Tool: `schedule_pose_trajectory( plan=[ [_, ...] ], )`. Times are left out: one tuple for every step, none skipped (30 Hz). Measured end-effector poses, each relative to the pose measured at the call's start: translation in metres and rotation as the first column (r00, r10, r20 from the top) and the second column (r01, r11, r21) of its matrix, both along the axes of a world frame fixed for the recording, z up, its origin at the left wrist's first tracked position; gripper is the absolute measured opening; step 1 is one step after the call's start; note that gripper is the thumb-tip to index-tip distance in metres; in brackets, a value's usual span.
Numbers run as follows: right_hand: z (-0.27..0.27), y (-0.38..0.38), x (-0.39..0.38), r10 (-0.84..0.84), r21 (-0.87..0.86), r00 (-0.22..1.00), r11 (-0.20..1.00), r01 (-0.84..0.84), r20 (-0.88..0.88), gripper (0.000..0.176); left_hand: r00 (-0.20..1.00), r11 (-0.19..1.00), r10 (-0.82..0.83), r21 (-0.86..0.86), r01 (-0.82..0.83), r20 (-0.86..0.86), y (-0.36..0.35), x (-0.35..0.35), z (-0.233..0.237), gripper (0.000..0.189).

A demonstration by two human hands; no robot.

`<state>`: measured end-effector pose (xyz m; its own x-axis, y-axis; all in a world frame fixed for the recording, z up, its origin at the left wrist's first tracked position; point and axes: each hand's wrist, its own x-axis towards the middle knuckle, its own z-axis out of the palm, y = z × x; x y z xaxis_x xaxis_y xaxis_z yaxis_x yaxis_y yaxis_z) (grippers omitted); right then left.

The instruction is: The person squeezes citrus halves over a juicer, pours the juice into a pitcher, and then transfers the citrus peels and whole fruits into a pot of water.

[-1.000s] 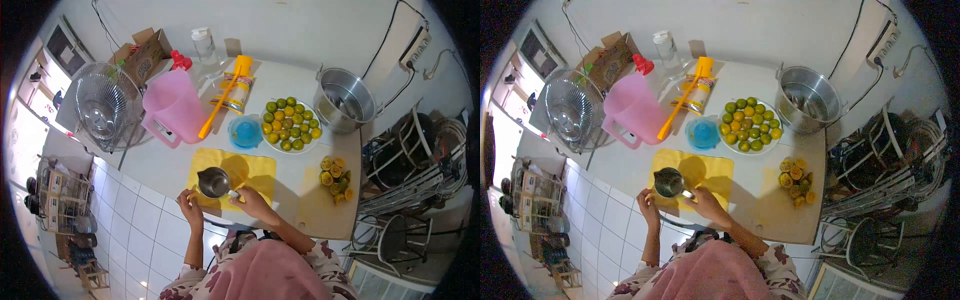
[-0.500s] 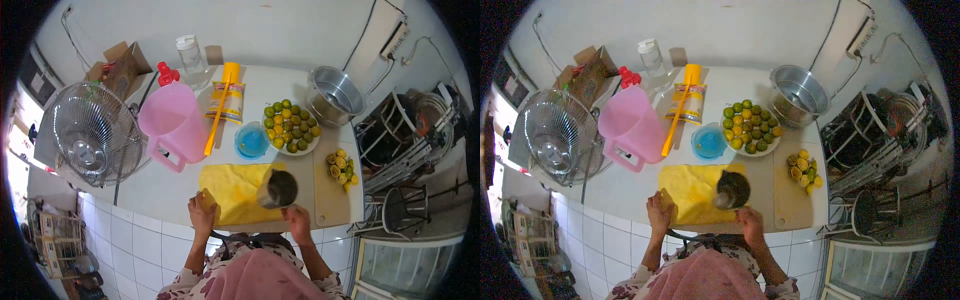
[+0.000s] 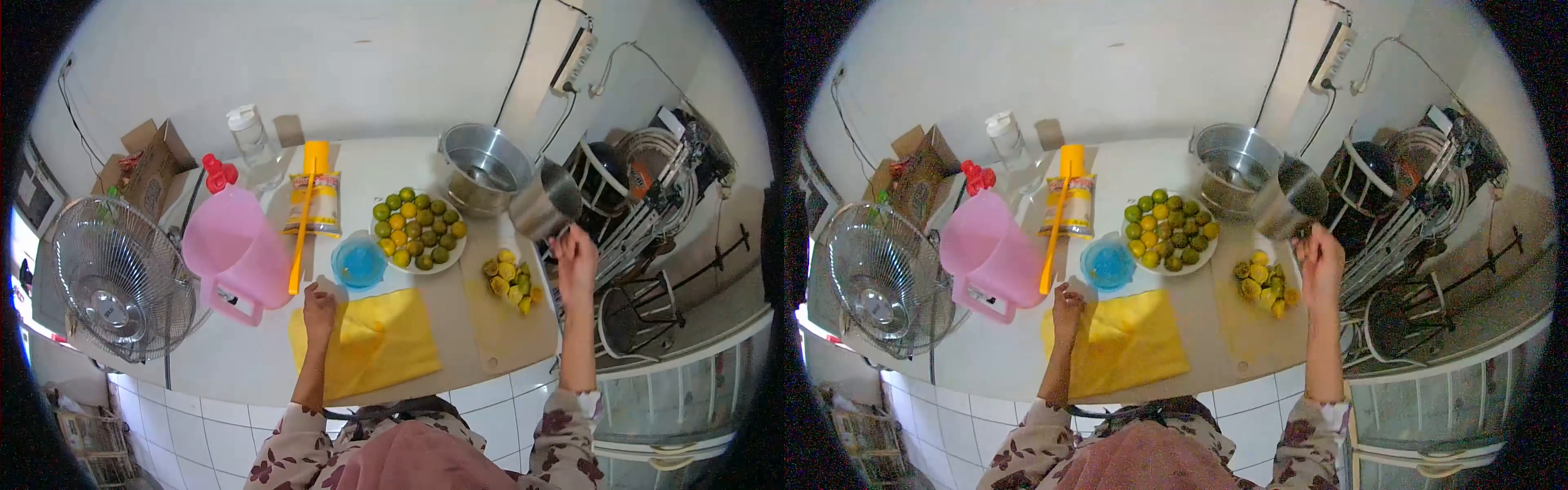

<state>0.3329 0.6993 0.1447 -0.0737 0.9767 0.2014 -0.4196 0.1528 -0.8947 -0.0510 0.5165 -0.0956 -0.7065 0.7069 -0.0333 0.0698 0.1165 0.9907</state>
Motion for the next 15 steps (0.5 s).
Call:
schedule_pose_trajectory(
  plan=[
    [0.008,0.022,-0.001,0.004,-0.003,1.000,1.000,-0.004,-0.028,0.032,0.996,1.000,0.008,-0.016,-0.006,0.089,0.006,0.001,0.006,0.046],
    [0.014,0.045,-0.001,0.003,0.009,1.000,1.000,-0.003,-0.031,0.032,0.996,1.000,0.005,-0.005,-0.005,0.086,0.012,0.002,0.005,0.046],
    [0.016,0.070,-0.003,0.004,-0.014,1.000,1.000,-0.004,0.008,0.032,0.992,0.999,0.036,-0.012,-0.035,0.119,0.015,0.002,-0.001,0.046],
    [0.015,0.095,-0.004,0.006,-0.036,0.999,0.999,-0.005,0.044,0.032,0.986,0.998,0.068,-0.019,-0.066,0.151,0.018,0.002,-0.006,0.046],
    [0.007,0.125,-0.004,0.004,-0.020,0.995,1.000,-0.002,0.099,0.031,0.982,0.995,0.078,0.048,-0.087,0.172,0.019,0.004,-0.009,0.044],
    [-0.003,0.154,-0.005,0.002,-0.004,0.988,1.000,-0.001,0.153,0.030,0.982,0.994,0.080,0.062,-0.092,0.169,0.021,0.002,-0.016,0.044],
    [-0.010,0.172,-0.013,-0.021,0.007,0.988,1.000,0.021,0.151,0.028,0.989,0.995,0.091,0.020,-0.094,0.114,0.023,-0.003,-0.026,0.042],
    [-0.022,0.198,-0.014,0.015,-0.051,0.976,0.999,-0.004,0.215,0.028,0.993,0.995,0.100,-0.024,-0.099,0.058,0.024,-0.007,-0.034,0.039],
    [-0.032,0.216,-0.017,0.026,-0.038,0.964,0.999,-0.016,0.264,0.029,0.993,0.994,0.106,-0.012,-0.106,0.052,0.024,-0.007,-0.037,0.039],
    [-0.042,0.232,-0.021,0.036,-0.024,0.950,0.999,-0.030,0.311,0.030,0.992,0.992,0.114,-0.061,-0.110,0.062,0.023,-0.005,-0.035,0.038],
    [-0.052,0.247,-0.023,0.040,-0.016,0.952,0.999,-0.037,0.304,0.030,0.990,0.987,0.123,-0.113,-0.114,0.072,0.025,-0.005,-0.032,0.036],
    [-0.063,0.261,-0.024,0.121,-0.083,0.939,0.992,-0.099,0.321,0.029,0.990,0.987,0.128,-0.108,-0.121,0.066,0.029,-0.004,-0.023,0.036],
    [-0.071,0.274,-0.025,0.203,-0.151,0.920,0.975,-0.160,0.334,0.029,0.987,0.985,0.145,-0.108,-0.137,0.072,0.030,-0.001,-0.010,0.034],
    [-0.076,0.284,-0.027,0.211,-0.152,0.920,0.974,-0.168,0.332,0.029,0.983,0.982,0.164,-0.112,-0.154,0.080,0.029,0.004,0.002,0.033],
    [-0.084,0.294,-0.029,0.239,-0.203,0.901,0.964,-0.174,0.363,0.028,0.929,0.979,0.200,-0.107,-0.175,0.311,0.032,0.008,0.014,0.029]
  ],
)
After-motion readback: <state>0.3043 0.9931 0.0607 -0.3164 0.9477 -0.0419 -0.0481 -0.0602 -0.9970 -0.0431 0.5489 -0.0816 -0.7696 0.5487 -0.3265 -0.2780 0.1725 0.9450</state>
